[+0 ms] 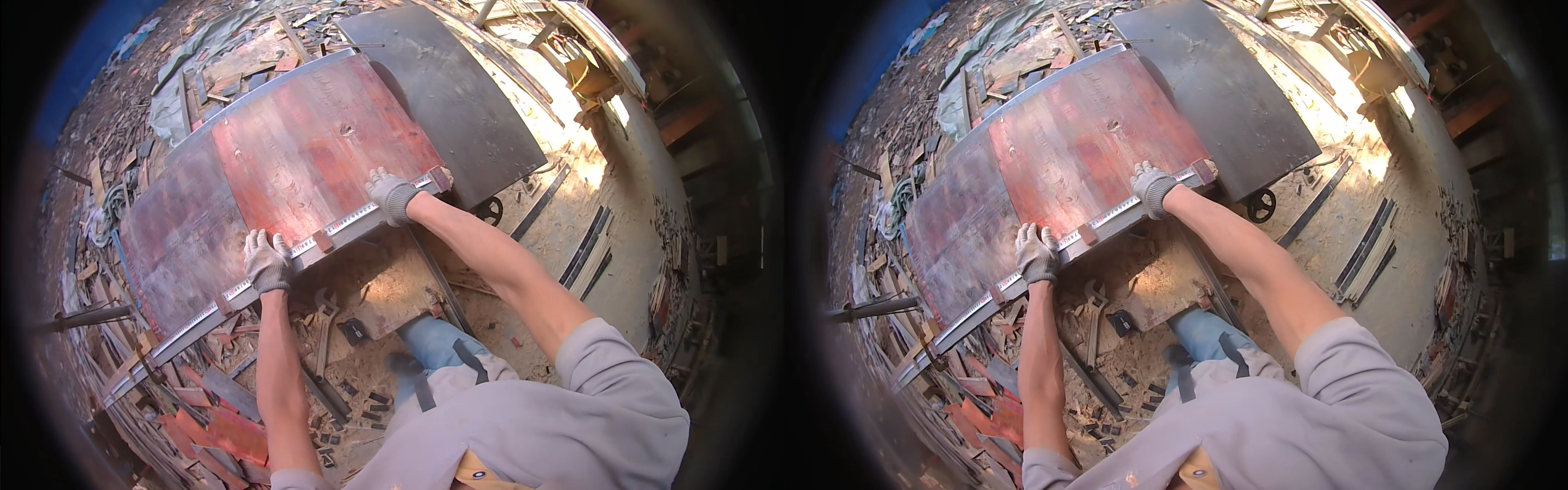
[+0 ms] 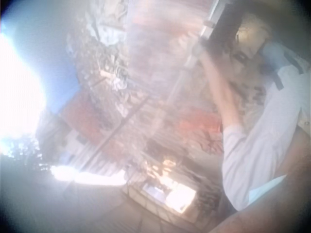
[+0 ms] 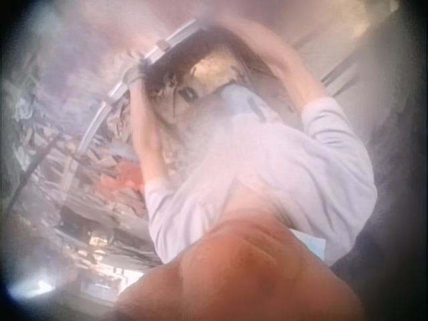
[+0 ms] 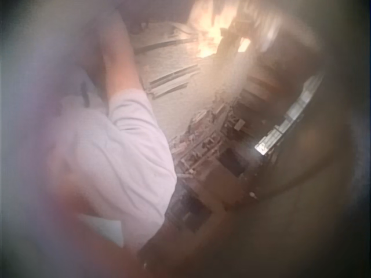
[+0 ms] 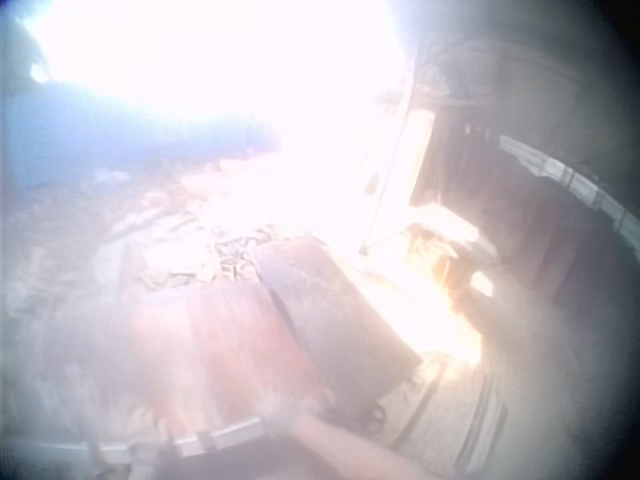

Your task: The person positions a red metal sheet on a guillotine shear, cuts it, and stacks the pieces. They then retrieve a cardboard box, place it on the shear, and cut several thin wooden strips, stacking them afterward.

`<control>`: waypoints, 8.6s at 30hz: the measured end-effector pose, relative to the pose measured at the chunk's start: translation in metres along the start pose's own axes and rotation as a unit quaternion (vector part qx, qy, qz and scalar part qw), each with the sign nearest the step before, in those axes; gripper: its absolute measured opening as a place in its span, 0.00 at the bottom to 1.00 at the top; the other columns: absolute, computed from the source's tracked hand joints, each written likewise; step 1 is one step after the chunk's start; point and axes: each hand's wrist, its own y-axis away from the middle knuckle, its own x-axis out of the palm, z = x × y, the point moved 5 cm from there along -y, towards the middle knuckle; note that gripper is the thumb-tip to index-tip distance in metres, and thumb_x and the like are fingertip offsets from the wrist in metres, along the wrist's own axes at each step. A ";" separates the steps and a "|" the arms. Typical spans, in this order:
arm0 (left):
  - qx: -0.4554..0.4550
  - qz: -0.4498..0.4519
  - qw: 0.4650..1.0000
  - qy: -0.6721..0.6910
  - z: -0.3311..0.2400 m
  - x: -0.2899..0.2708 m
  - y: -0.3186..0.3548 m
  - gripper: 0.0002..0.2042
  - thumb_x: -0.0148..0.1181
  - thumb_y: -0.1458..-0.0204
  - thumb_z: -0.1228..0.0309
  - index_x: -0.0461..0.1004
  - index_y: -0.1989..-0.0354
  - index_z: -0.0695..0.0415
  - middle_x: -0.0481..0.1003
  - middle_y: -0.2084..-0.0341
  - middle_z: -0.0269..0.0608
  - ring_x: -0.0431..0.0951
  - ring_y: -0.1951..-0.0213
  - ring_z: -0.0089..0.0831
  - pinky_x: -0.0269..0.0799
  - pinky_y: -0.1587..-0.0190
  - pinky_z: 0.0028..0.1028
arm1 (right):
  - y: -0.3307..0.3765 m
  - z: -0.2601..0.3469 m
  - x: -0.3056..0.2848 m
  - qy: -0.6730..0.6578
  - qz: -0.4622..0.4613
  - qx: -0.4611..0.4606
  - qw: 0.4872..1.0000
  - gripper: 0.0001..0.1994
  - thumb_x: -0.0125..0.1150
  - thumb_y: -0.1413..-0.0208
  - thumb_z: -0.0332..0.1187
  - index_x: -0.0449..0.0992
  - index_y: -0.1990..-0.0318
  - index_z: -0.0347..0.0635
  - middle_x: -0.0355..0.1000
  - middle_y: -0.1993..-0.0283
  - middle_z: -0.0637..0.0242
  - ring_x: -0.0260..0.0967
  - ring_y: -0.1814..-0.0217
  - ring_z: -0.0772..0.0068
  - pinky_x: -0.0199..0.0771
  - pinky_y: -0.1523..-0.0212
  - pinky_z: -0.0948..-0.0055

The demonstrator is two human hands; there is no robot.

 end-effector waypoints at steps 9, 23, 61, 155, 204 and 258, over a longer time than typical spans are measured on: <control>-0.002 0.013 1.000 -0.002 0.000 0.007 -0.098 0.26 0.52 0.33 0.52 0.78 0.40 0.62 0.73 0.35 0.53 0.70 0.32 0.51 0.65 0.30 0.45 | -0.081 -0.027 -0.046 0.003 0.017 -0.002 1.000 0.45 0.81 0.69 0.28 0.68 0.37 0.26 0.54 0.23 0.29 0.51 0.18 0.34 0.64 0.24 0.55; 0.036 -0.027 0.999 0.012 0.000 0.010 -0.185 0.23 0.50 0.32 0.52 0.80 0.45 0.58 0.76 0.40 0.50 0.75 0.38 0.51 0.70 0.35 0.45 | -0.152 -0.049 -0.089 0.036 0.032 0.018 0.999 0.43 0.80 0.66 0.29 0.70 0.36 0.28 0.55 0.23 0.34 0.54 0.19 0.38 0.63 0.23 0.57; -0.365 -0.057 0.534 0.760 -0.125 -0.128 0.567 0.41 0.63 0.38 0.41 0.64 0.30 0.66 0.74 0.37 0.52 0.76 0.39 0.49 0.77 0.40 0.43 | 0.523 -0.077 0.091 -0.674 -0.047 0.174 0.716 0.18 0.66 0.36 0.51 0.79 0.69 0.49 0.69 0.79 0.75 0.62 0.83 0.78 0.62 0.84 0.73; -0.388 0.109 0.298 0.865 -0.114 -0.170 0.616 0.21 0.59 0.31 0.60 0.74 0.46 0.71 0.82 0.57 0.57 0.86 0.63 0.40 0.89 0.64 0.28 | 0.651 -0.016 -0.026 -0.632 -0.258 0.044 0.729 0.25 0.68 0.39 0.56 0.86 0.56 0.39 0.83 0.71 0.56 0.85 0.64 0.58 0.84 0.56 0.60; -0.464 0.006 0.701 0.541 -0.463 -0.209 0.521 0.19 0.63 0.34 0.65 0.73 0.39 0.63 0.79 0.49 0.39 0.80 0.50 0.30 0.77 0.43 0.31 | 0.524 -0.329 0.168 -0.208 -0.207 -0.283 0.913 0.29 0.57 0.45 0.32 0.74 0.33 0.44 0.66 0.26 0.48 0.61 0.23 0.43 0.59 0.24 0.46; -0.169 0.171 0.662 0.710 -0.443 -0.161 0.558 0.25 0.65 0.34 0.62 0.73 0.33 0.63 0.80 0.43 0.44 0.79 0.44 0.32 0.71 0.36 0.31 | 0.546 -0.306 0.080 -0.870 -0.173 0.078 0.455 0.13 0.57 0.27 0.37 0.80 0.51 0.34 0.82 0.56 0.63 0.80 0.54 0.72 0.85 0.52 0.64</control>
